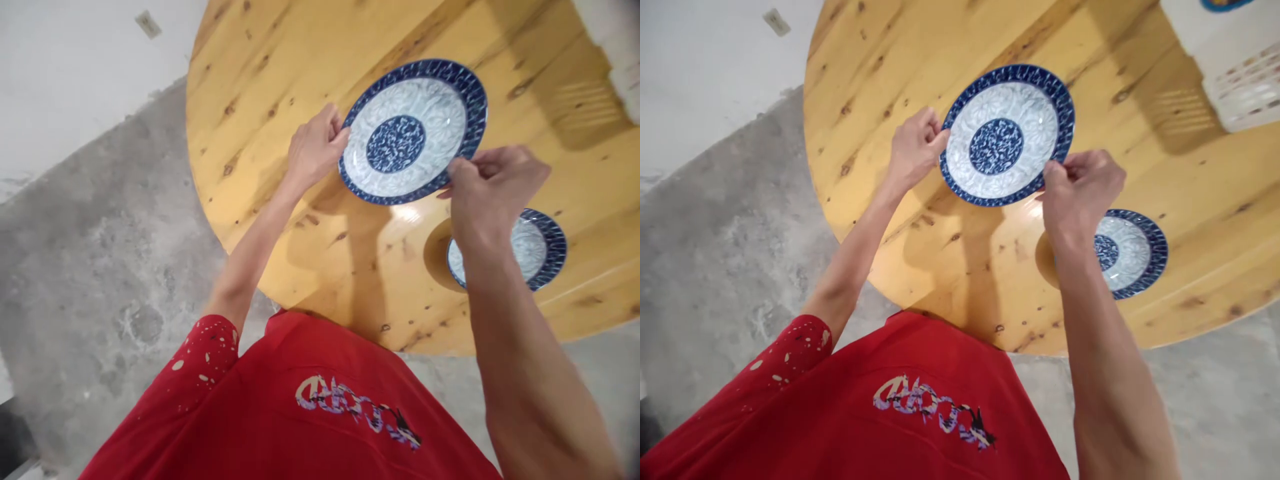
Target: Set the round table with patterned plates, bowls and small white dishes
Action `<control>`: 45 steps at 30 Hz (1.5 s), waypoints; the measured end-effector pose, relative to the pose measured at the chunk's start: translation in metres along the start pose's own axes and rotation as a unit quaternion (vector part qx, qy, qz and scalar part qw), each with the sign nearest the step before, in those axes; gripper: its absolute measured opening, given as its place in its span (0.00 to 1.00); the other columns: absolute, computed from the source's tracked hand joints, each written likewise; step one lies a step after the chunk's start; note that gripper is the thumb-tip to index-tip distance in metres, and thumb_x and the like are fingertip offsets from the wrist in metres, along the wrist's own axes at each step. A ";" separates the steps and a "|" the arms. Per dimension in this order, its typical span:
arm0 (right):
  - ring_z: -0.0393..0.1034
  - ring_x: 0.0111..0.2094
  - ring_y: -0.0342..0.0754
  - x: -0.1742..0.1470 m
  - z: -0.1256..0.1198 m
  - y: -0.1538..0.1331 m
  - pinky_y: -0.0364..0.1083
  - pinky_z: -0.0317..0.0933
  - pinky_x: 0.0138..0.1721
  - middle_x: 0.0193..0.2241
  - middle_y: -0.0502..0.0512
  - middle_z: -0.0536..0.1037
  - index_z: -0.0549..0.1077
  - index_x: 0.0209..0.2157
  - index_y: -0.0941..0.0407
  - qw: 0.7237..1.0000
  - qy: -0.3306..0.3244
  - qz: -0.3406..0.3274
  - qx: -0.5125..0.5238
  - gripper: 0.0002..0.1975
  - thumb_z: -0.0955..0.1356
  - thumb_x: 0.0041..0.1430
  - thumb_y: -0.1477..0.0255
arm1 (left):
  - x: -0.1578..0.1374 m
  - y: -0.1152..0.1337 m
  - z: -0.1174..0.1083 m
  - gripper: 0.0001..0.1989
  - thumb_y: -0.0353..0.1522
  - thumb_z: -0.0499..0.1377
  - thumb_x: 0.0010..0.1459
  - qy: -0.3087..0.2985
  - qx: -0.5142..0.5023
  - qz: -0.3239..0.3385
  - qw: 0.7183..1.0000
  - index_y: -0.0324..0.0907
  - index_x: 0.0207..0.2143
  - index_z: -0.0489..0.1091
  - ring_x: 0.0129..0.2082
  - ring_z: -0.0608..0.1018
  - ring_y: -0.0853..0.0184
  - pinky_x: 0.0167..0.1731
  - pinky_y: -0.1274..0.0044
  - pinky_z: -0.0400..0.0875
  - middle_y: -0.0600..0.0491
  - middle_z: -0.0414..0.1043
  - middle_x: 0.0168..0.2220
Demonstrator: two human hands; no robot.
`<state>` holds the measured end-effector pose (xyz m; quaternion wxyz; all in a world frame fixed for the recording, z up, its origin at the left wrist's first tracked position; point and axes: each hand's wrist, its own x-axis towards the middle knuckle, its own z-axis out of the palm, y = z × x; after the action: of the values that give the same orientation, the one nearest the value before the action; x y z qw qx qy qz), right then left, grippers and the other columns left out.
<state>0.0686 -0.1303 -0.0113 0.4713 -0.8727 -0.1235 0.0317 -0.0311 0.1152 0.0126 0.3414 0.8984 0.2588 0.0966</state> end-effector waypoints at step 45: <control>0.75 0.25 0.54 -0.183 0.095 -0.005 0.52 0.72 0.27 0.28 0.57 0.77 0.67 0.33 0.53 0.962 -0.118 0.209 0.128 0.20 0.69 0.51 0.52 | -0.111 -0.119 -0.026 0.06 0.34 0.55 0.65 -0.068 0.109 -0.096 0.987 0.45 0.36 0.71 0.30 0.76 0.63 0.32 0.75 0.62 0.53 0.76 0.29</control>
<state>-0.1253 -0.0948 -0.0708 0.5444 -0.8013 0.0117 0.2480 -0.1817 0.1465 -0.0468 0.2662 0.9056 0.3292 -0.0268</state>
